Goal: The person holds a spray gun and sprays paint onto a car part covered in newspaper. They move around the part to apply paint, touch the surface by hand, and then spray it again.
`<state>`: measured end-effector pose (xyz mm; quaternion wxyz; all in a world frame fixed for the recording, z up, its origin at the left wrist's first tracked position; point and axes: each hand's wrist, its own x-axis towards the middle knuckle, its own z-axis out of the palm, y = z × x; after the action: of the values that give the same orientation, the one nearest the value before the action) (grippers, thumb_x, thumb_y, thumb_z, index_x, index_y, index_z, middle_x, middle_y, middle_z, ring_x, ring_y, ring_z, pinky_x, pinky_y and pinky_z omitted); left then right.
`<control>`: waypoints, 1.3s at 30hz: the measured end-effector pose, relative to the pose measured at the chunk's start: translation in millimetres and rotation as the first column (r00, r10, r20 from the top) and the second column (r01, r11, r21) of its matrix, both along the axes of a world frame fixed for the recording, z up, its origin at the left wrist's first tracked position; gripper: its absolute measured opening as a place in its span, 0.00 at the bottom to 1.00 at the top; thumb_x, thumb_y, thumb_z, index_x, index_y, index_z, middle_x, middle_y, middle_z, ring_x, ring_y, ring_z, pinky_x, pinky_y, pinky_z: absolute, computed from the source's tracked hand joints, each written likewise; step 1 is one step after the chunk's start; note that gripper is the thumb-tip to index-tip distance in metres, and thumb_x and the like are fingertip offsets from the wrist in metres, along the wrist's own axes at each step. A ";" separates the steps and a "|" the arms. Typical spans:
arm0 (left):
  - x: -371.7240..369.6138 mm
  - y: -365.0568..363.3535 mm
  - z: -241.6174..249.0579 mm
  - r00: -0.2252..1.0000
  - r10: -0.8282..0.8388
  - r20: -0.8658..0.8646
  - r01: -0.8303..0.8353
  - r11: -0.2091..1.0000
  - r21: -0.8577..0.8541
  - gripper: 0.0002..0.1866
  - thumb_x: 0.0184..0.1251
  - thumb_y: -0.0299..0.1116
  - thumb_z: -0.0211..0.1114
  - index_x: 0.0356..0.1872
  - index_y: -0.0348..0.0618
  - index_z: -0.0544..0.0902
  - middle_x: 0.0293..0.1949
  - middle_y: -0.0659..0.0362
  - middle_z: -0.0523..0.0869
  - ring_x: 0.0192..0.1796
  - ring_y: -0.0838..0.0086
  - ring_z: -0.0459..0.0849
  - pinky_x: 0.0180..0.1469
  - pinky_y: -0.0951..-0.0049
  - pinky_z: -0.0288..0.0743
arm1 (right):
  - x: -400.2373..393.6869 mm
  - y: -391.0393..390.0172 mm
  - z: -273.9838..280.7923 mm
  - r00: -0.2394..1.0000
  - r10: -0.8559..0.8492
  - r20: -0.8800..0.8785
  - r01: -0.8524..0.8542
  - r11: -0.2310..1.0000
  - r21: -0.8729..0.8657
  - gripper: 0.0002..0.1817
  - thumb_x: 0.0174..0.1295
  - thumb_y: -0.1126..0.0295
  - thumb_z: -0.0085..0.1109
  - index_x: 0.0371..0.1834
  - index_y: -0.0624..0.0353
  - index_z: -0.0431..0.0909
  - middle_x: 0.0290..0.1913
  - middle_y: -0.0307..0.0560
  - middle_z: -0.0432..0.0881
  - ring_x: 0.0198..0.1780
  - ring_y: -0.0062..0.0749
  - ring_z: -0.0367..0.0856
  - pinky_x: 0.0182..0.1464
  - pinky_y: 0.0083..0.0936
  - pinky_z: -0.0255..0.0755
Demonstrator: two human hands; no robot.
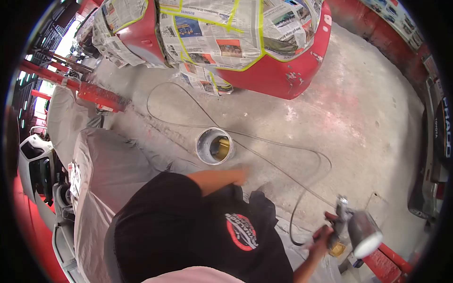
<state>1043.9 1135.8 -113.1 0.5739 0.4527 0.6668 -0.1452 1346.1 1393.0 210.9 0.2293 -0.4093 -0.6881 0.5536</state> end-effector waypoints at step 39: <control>-9.2 -241.3 -72.6 0.642 0.767 0.000 -0.757 0.633 -0.164 0.52 0.62 0.63 0.65 0.84 0.63 0.50 0.80 0.38 0.57 0.78 0.38 0.62 0.76 0.41 0.61 | -281.6 -113.8 -235.4 0.993 -0.017 0.115 0.046 0.967 -0.251 0.23 0.73 0.46 0.60 0.48 0.57 0.82 0.37 0.39 0.86 0.15 0.16 0.67 0.16 0.18 0.57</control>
<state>1034.7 894.5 -185.6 0.6362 0.0897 0.7624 0.0770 1064.5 1279.2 -24.5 0.1450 -0.4765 -0.6171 0.6092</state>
